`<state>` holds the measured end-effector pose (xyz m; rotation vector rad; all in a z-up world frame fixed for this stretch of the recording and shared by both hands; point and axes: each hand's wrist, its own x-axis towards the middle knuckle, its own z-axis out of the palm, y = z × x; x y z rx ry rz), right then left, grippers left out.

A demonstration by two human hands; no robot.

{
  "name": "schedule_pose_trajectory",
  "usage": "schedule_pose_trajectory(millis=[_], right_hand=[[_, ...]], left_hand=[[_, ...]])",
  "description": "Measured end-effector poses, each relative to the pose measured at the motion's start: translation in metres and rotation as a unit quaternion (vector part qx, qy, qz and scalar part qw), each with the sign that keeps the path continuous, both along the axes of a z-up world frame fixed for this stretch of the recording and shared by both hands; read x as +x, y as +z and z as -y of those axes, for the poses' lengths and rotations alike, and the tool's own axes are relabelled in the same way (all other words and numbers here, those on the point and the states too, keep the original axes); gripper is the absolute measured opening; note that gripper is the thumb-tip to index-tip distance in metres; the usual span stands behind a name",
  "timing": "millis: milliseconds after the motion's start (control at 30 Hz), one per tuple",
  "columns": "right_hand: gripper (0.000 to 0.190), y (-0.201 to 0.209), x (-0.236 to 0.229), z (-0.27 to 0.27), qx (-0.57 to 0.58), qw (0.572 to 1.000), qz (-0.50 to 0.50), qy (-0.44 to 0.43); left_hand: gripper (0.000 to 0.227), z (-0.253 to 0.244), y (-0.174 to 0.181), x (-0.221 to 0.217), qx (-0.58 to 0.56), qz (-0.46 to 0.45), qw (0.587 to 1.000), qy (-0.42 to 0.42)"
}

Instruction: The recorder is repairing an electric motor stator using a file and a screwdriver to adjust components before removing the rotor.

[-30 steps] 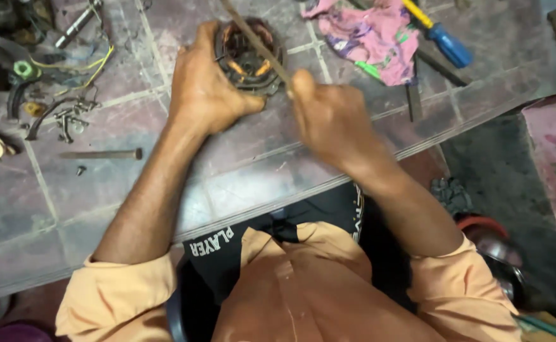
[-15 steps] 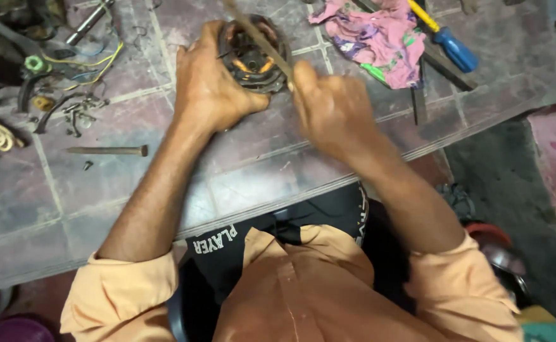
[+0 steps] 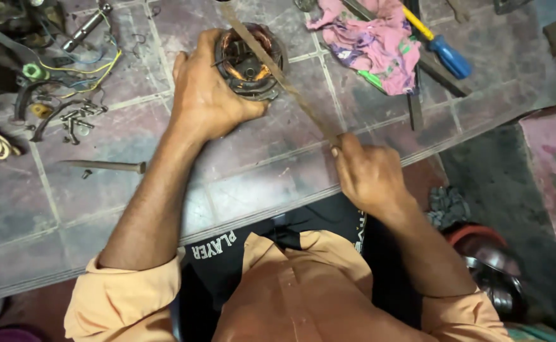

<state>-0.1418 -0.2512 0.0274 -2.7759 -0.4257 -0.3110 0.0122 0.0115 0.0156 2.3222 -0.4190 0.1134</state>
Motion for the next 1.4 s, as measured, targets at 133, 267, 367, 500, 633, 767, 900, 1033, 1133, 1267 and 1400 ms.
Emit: schedule_pose_trajectory(millis=[133, 267, 367, 500, 633, 767, 900, 1033, 1133, 1267, 1400], right_hand=[[0.011, -0.001, -0.006, 0.003, 0.105, 0.993, 0.061, 0.009], [0.02, 0.002, -0.007, 0.004, 0.319, 0.937, 0.135, -0.031], [0.022, -0.013, -0.004, 0.007, 0.5, 0.858, 0.113, -0.031], [0.019, -0.038, 0.007, 0.009, 0.657, 0.752, 0.019, -0.048], [0.017, -0.045, 0.007, 0.011, 0.677, 0.733, 0.002, -0.06], [0.016, -0.05, 0.002, 0.01, 0.661, 0.749, 0.008, -0.045], [0.015, -0.055, 0.0, 0.011, 0.649, 0.76, 0.006, -0.034], [0.016, -0.052, 0.0, 0.009, 0.643, 0.765, 0.003, -0.038], [0.016, -0.051, -0.002, 0.007, 0.631, 0.775, 0.002, -0.036], [0.017, -0.052, -0.001, 0.007, 0.623, 0.782, 0.003, -0.03], [0.016, -0.057, -0.001, 0.008, 0.611, 0.791, 0.004, -0.022]], left_hand=[[0.111, -0.002, 0.004, -0.005, 0.006, -0.02, 1.0, 0.008], [0.112, -0.001, 0.007, -0.004, 0.013, 0.023, 0.999, -0.022], [0.114, -0.004, 0.008, -0.002, 0.004, 0.02, 0.999, -0.037], [0.112, -0.013, 0.001, 0.001, -0.046, 0.059, 0.99, -0.12], [0.113, -0.022, 0.006, 0.005, -0.089, 0.038, 0.979, -0.179], [0.111, -0.023, 0.018, 0.009, -0.065, 0.034, 0.972, -0.223], [0.116, -0.028, 0.013, 0.007, -0.067, 0.041, 0.97, -0.23], [0.117, -0.027, 0.012, 0.008, -0.056, 0.035, 0.973, -0.221], [0.117, -0.027, 0.011, 0.008, -0.058, 0.027, 0.974, -0.218], [0.117, -0.025, 0.012, 0.009, -0.06, 0.03, 0.974, -0.218], [0.113, -0.023, 0.011, 0.007, -0.077, 0.04, 0.973, -0.216]])
